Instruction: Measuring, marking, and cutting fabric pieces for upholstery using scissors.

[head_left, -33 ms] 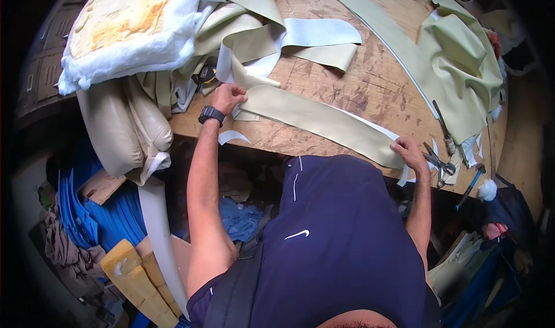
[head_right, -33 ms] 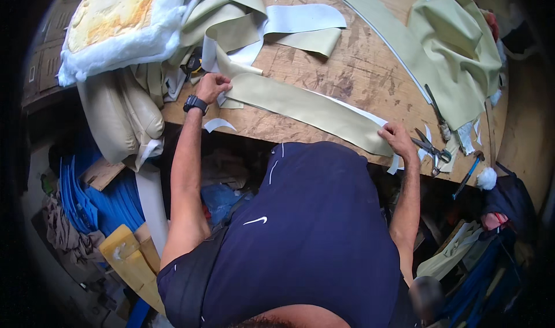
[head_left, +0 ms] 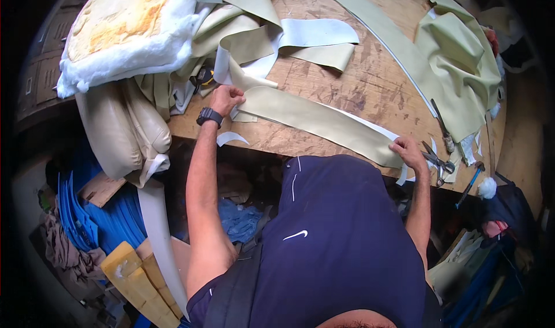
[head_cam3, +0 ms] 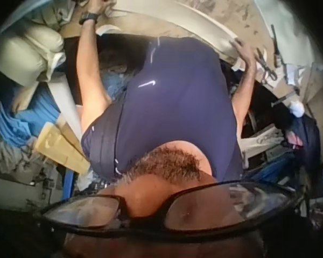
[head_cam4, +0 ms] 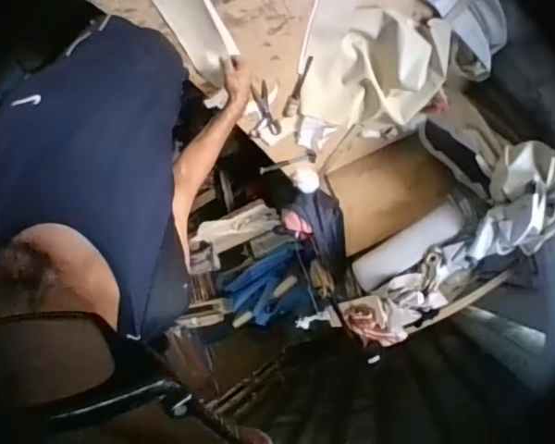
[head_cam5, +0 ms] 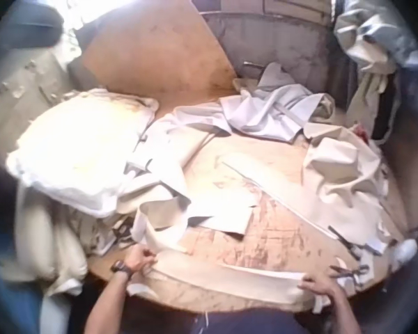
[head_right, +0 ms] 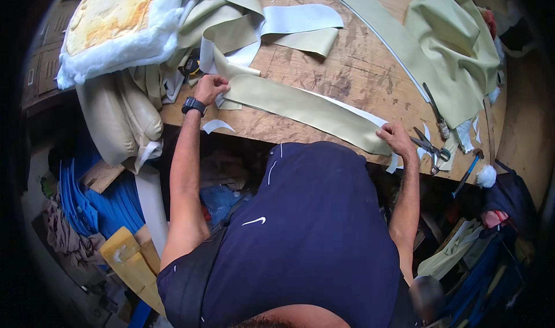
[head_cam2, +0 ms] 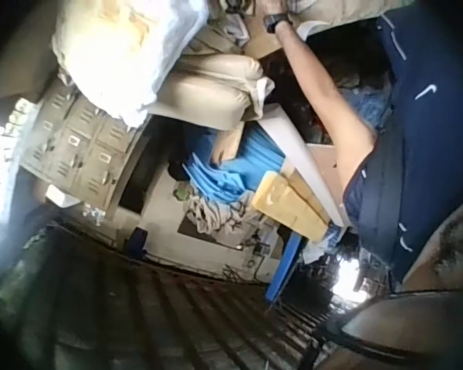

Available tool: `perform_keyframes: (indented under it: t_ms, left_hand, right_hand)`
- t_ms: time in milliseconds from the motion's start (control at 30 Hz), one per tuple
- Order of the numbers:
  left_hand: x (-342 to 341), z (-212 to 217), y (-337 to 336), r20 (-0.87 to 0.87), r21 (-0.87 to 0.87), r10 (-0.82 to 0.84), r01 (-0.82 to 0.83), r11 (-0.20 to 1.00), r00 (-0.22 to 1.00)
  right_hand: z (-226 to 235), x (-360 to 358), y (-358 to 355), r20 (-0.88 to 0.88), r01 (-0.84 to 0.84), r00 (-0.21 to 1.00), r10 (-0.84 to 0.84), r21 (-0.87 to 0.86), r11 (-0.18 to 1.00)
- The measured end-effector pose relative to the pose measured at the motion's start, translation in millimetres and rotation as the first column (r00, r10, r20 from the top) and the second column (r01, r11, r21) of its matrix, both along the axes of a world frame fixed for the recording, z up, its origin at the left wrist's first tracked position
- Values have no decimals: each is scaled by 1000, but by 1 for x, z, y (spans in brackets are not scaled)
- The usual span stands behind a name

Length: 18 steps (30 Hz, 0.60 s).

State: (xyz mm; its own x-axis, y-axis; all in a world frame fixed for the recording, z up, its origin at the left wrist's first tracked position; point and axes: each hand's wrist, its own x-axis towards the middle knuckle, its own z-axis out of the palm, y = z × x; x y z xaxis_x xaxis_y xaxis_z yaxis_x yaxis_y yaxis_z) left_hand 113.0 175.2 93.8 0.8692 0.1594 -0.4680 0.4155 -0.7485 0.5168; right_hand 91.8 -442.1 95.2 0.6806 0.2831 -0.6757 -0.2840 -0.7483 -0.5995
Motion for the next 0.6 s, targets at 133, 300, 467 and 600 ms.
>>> perform_keyframes:
  t_ms: [133, 300, 467, 600]
  left_hand:
    - [7, -2, -5, 8, 2, -54, 54, 999, 999]
    - [3, -25, 17, 53, -30, -105, 107, 994, 993]
    - [3, -27, 17, 27, 22, -96, 95, 995, 995]
    - [6, -24, 11, -9, -3, -91, 91, 996, 996]
  right_hand:
    - [13, -2, -4, -74, 48, 996, -47, 14, 999]
    - [0, -4, -7, 149, 44, 988, -42, -12, 999]
    - [9, -6, -3, 166, 150, 977, -134, -83, 985]
    - [2, -8, -8, 290, 159, 951, -106, -165, 973]
